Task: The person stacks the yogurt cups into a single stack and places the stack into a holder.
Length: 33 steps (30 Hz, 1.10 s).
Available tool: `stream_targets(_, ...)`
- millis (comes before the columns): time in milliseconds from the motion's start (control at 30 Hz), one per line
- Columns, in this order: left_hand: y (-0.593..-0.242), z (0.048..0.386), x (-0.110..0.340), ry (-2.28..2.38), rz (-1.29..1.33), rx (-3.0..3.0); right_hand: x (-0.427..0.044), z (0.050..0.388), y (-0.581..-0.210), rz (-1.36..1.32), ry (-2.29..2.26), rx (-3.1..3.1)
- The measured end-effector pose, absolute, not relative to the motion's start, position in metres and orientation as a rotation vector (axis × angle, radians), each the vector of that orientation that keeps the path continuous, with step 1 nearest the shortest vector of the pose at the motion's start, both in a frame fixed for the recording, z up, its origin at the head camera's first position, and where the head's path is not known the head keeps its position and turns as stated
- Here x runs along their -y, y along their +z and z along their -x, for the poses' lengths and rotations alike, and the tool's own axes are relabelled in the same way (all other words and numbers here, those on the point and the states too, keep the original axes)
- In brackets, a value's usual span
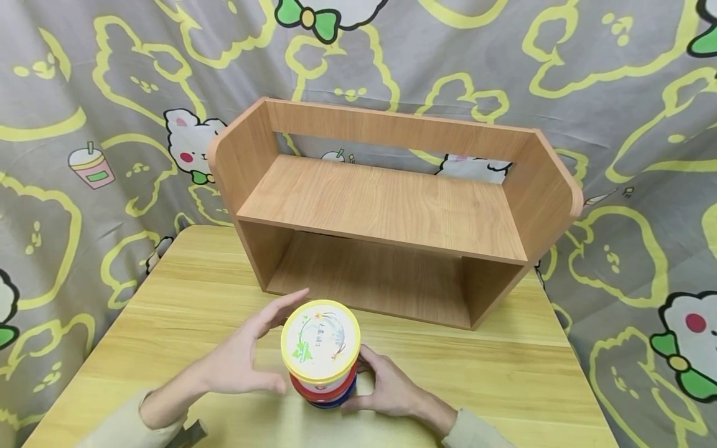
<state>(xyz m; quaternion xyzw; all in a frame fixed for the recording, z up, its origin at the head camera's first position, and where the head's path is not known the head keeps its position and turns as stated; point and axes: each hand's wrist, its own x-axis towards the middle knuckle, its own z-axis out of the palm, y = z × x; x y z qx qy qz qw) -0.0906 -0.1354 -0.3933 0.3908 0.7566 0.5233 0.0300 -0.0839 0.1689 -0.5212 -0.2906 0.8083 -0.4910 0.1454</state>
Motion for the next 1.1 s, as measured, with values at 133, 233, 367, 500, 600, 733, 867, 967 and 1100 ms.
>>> stream_targets(133,-0.411,0.092,0.141,1.732,-1.274,-2.258,-0.169,0.084,-0.521,0.828,-1.424,-2.316)
stream_targets(233,-0.425,0.093,0.145,1.754,-1.287,-2.247,-0.170,0.085,-0.521,0.825,-1.431,-2.308)
stream_targets(367,-0.444,0.094,0.151,1.734,-1.227,-2.253,-0.169,0.085,-0.522,0.836,-1.432,-2.307)
stream_targets(500,-0.465,0.094,0.155,1.682,-1.150,-2.252,-0.169,0.085,-0.523,0.844,-1.431,-2.303)
stream_targets(600,-0.479,0.092,0.154,1.643,-1.073,-2.237,-0.169,0.085,-0.523,0.846,-1.438,-2.291)
stream_targets(733,-0.490,0.088,0.149,1.625,-0.930,-2.206,-0.169,0.085,-0.522,0.860,-1.446,-2.278)
stream_targets(867,-0.497,0.084,0.144,1.610,-0.813,-2.201,-0.169,0.085,-0.522,0.866,-1.450,-2.273)
stream_targets(967,-0.504,0.082,0.141,1.608,-0.776,-2.210,-0.169,0.084,-0.523,0.852,-1.447,-2.271)
stream_targets(1100,-0.512,0.077,0.137,1.630,-0.761,-2.197,-0.169,0.085,-0.523,0.852,-1.448,-2.272)
